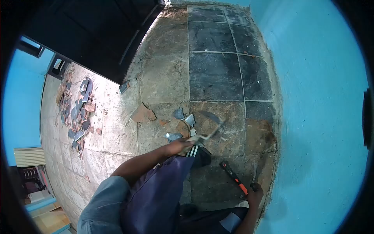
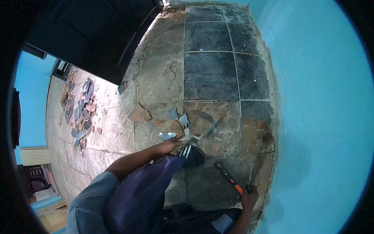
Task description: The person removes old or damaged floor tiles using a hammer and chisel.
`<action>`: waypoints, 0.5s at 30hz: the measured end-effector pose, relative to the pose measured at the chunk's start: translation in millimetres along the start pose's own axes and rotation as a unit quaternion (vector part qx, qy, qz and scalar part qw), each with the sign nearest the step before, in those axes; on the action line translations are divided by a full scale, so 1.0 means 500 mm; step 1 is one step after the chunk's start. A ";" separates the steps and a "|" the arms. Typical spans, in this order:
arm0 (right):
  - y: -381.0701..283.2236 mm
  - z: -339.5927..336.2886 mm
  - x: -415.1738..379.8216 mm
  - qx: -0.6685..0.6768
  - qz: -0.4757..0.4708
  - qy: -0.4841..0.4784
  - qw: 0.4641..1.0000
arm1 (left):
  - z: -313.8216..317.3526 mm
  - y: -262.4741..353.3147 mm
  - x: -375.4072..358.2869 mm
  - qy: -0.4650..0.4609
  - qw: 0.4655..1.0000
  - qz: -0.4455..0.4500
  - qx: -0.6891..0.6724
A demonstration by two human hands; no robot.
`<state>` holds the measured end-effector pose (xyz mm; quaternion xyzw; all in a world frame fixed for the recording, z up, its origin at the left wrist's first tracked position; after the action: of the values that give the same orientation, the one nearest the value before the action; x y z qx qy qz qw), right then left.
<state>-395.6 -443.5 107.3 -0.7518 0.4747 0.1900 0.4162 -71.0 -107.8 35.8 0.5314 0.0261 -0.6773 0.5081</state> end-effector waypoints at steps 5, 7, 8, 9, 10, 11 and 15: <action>0.024 -0.006 0.011 -0.008 0.011 -0.017 1.000 | -0.123 -0.203 -0.154 0.121 0.982 0.095 -0.107; 0.050 0.001 0.028 -0.017 -0.002 -0.004 1.000 | -0.155 -0.277 -0.219 0.223 0.954 0.105 -0.168; 0.061 0.005 0.027 -0.022 -0.006 0.002 1.000 | -0.164 -0.307 -0.244 0.274 0.935 0.128 -0.183; 0.058 0.005 0.023 -0.026 0.007 -0.003 1.000 | -0.170 -0.334 -0.265 0.323 0.913 0.151 -0.199; 0.044 0.001 0.019 -0.031 0.020 -0.009 0.999 | -0.170 -0.345 -0.278 0.372 0.887 0.173 -0.214; 0.029 -0.002 0.017 -0.035 0.032 -0.014 0.999 | -0.176 -0.349 -0.278 0.376 0.885 0.176 -0.210; 0.022 0.000 0.012 -0.035 0.018 -0.010 0.999 | -0.147 -0.240 -0.280 0.262 0.952 0.108 -0.121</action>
<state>-402.3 -448.9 98.0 -0.7555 0.4766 0.2217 0.3910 -117.2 85.0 48.0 0.6244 0.1822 -0.4477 0.6135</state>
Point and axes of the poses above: each hand's wrist, its own x-axis towards the middle knuckle, its own z-axis out of the palm, y = z × x, the point moved 1 cm from there along x, towards the middle knuckle, and after that the axes turned 15 degrees about -y, right-handed, at the moved point
